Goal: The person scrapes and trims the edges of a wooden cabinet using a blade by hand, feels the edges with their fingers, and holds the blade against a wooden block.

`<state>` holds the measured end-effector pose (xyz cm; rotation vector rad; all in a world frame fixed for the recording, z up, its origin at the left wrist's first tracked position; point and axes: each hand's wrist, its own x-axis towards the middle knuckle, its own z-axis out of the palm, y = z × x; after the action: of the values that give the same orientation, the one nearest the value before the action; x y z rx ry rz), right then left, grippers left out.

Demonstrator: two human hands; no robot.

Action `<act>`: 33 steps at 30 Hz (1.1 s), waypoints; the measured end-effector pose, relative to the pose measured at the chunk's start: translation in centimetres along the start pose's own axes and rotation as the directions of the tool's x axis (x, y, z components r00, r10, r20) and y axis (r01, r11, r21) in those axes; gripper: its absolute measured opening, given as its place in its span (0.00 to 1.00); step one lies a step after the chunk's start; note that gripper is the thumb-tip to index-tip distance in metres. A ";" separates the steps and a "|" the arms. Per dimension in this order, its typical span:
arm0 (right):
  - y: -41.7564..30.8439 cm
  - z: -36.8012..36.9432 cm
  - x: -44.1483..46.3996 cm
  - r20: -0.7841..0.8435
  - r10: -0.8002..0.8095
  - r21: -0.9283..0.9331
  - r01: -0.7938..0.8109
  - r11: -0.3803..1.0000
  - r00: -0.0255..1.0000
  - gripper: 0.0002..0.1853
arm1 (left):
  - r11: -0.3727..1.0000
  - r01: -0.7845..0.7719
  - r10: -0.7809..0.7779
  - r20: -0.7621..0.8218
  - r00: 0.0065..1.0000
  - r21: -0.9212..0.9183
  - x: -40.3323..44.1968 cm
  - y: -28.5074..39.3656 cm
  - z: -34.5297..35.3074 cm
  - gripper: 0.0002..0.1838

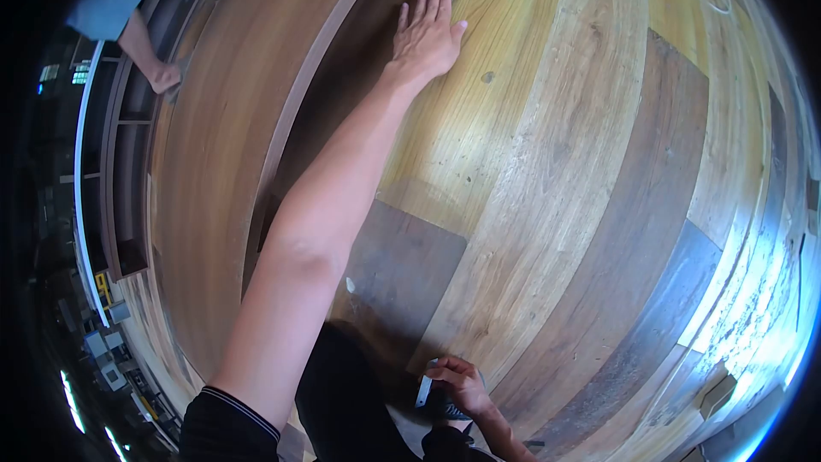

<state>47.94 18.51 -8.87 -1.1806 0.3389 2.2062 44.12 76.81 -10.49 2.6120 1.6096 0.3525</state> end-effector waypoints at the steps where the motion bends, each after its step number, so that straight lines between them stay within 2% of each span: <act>1: 0.0 -0.1 -0.2 0.011 0.018 -0.024 -0.018 1.000 1.000 0.09 | 0.999 0.036 -0.036 -0.008 0.999 0.019 0.8 0.4 0.2 0.39; 3: 0.2 -0.4 -0.1 0.004 0.007 -0.031 -0.007 0.999 1.000 0.09 | 0.999 0.044 -0.043 -0.020 0.999 0.021 1.3 0.6 0.5 0.38; 5: 0.2 0.0 -0.3 -0.008 0.003 -0.012 -0.003 1.000 1.000 0.09 | 0.982 -0.189 0.189 0.027 0.982 0.001 0.7 -1.1 0.1 0.39; 6: -0.1 0.4 -0.5 -0.025 0.001 -0.010 -0.001 1.000 1.000 0.07 | 0.983 -0.182 0.182 0.024 0.983 0.003 -0.2 -2.1 -0.2 0.39; 8: -0.7 1.3 -0.8 -0.040 -0.006 -0.025 0.005 1.000 0.999 0.07 | 0.953 -0.267 0.259 -0.073 0.963 -0.146 -4.3 -3.5 -0.9 0.38; 10: -2.1 2.0 -0.8 -0.055 -0.010 -0.036 0.008 0.999 0.998 0.07 | 0.983 -0.170 0.166 -0.070 0.984 -0.071 -10.4 -4.5 -2.8 0.37; 12: -6.0 3.0 -0.3 0.025 -0.012 0.056 0.010 0.998 1.000 0.08 | 0.998 -0.060 0.060 -0.003 0.998 -0.031 -16.9 -4.3 -4.6 0.37; 13: -9.6 6.0 -0.2 -0.106 -0.142 -0.119 0.129 0.984 0.984 0.08 | 1.000 -0.019 0.020 0.032 0.999 -0.015 -20.1 -4.1 -5.8 0.37; 14: -12.6 6.9 0.9 0.021 -0.497 -0.592 0.412 0.693 0.867 0.07 | 1.000 0.019 -0.019 0.070 0.997 0.000 -23.1 -3.9 -6.9 0.37; 15: -16.6 8.3 1.9 -0.037 -0.501 -0.558 0.398 0.728 0.865 0.10 | 0.999 0.034 -0.033 0.065 0.997 -0.011 -25.7 -3.8 -7.7 0.37; 17: -25.3 11.8 4.9 0.067 -0.728 -0.688 0.560 0.462 0.682 0.13 | 0.996 0.092 -0.088 0.158 0.984 -0.017 -29.7 -3.7 -8.8 0.36; 18: -30.0 14.0 6.3 0.087 -0.784 -0.809 0.503 0.305 0.615 0.14 | 0.994 0.103 -0.097 0.152 0.984 -0.028 -30.3 -3.6 -8.7 0.36; 19: -34.4 15.5 8.9 0.130 -0.846 -0.795 0.565 0.223 0.517 0.13 | 0.994 0.109 -0.105 0.155 0.982 -0.016 -30.7 -3.5 -8.6 0.36; 21: -42.6 19.4 13.3 0.257 -0.928 -0.844 0.531 -0.078 0.271 0.15 | 0.992 0.123 -0.120 0.153 0.981 -0.013 -30.6 -3.7 -8.4 0.36; 22: -45.5 22.3 13.0 0.261 -0.911 -0.856 0.513 -0.065 0.320 0.17 | 0.992 0.124 -0.120 0.153 0.981 -0.016 -30.7 -3.8 -8.5 0.36; 23: -49.2 23.1 15.9 0.355 -0.918 -0.892 0.358 -0.276 0.178 0.18 | 0.991 0.130 -0.125 0.154 0.980 -0.020 -30.8 -3.7 -8.4 0.36; 25: -54.4 23.9 19.1 0.547 -0.836 -0.831 0.151 -0.536 0.042 0.18 | 0.989 0.146 -0.139 0.161 0.977 -0.032 -30.9 -3.8 -8.7 0.36; 26: -55.9 23.9 20.0 0.567 -0.821 -0.819 0.147 -0.555 0.060 0.18 | 0.990 0.135 -0.129 0.167 0.978 -0.028 -30.9 -3.9 -8.8 0.36; 28: -57.6 24.3 20.8 0.675 -0.729 -0.718 -0.127 -0.684 0.112 0.18 | 0.987 0.150 -0.139 0.155 0.978 -0.063 -30.9 -4.0 -8.8 0.37; 29: -57.4 24.3 21.2 0.689 -0.713 -0.702 -0.125 -0.701 0.129 0.18 | 0.986 0.143 -0.128 0.154 0.980 -0.088 -31.2 -4.0 -8.8 0.37; 31: -56.5 23.7 21.6 0.701 -0.712 -0.706 -0.098 -0.702 0.045 0.17 | 0.970 0.188 -0.164 0.156 0.974 -0.155 -31.7 -3.6 -8.9 0.38; 33: -56.0 23.1 21.8 0.719 -0.690 -0.685 -0.080 -0.724 0.083 0.15 | 0.947 0.228 -0.196 0.155 0.968 -0.228 -33.6 -2.9 -9.4 0.38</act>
<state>58.16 82.05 -10.37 -1.7213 -2.0108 -0.0467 25.01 47.63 -7.38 2.2092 1.6652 0.3351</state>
